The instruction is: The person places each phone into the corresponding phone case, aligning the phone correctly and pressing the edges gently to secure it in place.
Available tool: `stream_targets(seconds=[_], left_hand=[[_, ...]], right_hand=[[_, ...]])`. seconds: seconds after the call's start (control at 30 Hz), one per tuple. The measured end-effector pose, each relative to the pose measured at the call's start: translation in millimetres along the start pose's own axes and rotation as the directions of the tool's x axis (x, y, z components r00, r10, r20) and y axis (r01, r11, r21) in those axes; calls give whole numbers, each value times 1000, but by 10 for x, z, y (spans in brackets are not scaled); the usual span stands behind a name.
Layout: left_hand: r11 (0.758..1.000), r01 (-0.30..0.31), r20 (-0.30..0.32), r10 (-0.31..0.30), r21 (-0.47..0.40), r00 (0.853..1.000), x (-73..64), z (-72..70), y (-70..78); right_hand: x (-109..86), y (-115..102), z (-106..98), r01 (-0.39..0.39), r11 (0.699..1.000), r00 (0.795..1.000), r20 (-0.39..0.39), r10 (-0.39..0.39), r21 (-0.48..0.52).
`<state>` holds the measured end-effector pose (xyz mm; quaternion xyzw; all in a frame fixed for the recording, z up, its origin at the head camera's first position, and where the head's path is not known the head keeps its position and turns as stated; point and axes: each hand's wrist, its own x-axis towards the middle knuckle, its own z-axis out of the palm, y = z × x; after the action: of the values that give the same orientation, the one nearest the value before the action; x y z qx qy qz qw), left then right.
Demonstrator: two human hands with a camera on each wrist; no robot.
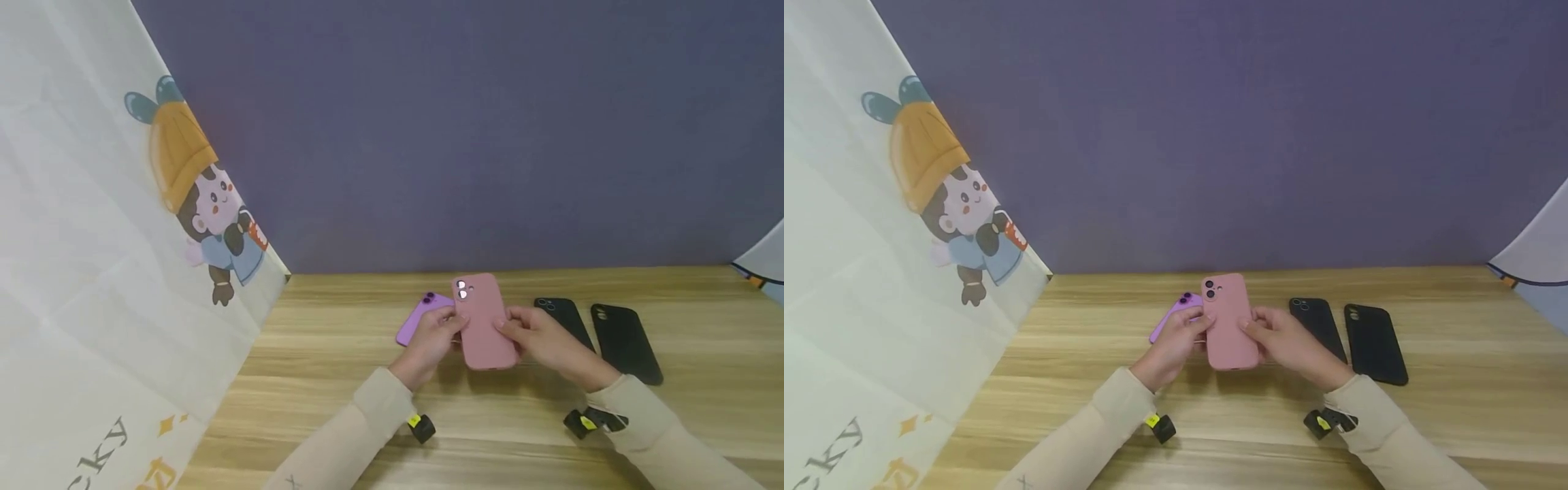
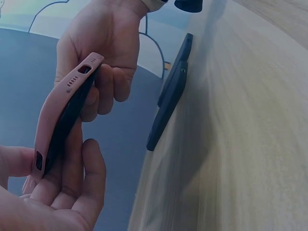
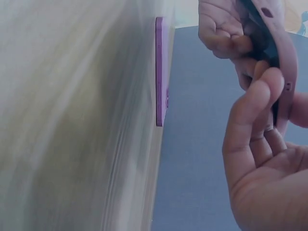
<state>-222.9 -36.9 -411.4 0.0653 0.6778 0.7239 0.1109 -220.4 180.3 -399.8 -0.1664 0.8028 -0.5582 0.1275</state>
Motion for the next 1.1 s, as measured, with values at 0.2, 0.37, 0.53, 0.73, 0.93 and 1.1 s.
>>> stream_targets(seconds=[0.2,0.37,0.53,0.73,0.93,1.1], left_hand=[[1000,19,-17,-19,-1,1000,-11,20,-12],[1000,29,14,-29,-11,999,-5,24,-66],[999,47,64,-48,9,997,-13,7,-93],[994,69,85,-77,86,993,-15,-11,-77],[965,66,99,-94,254,991,-29,-40,-45],[909,35,167,-114,416,979,-30,-54,0]], right_hand=[[-3,3,22,6,1000,1000,5,-6,20],[-21,25,22,4,1000,1000,-23,-5,-11],[-32,40,19,-14,1000,998,-59,13,-23],[-12,13,6,-15,1000,995,-98,14,-15],[-6,2,-34,-33,999,991,-133,31,-19],[-3,-1,-69,-45,999,988,-150,40,-28]])
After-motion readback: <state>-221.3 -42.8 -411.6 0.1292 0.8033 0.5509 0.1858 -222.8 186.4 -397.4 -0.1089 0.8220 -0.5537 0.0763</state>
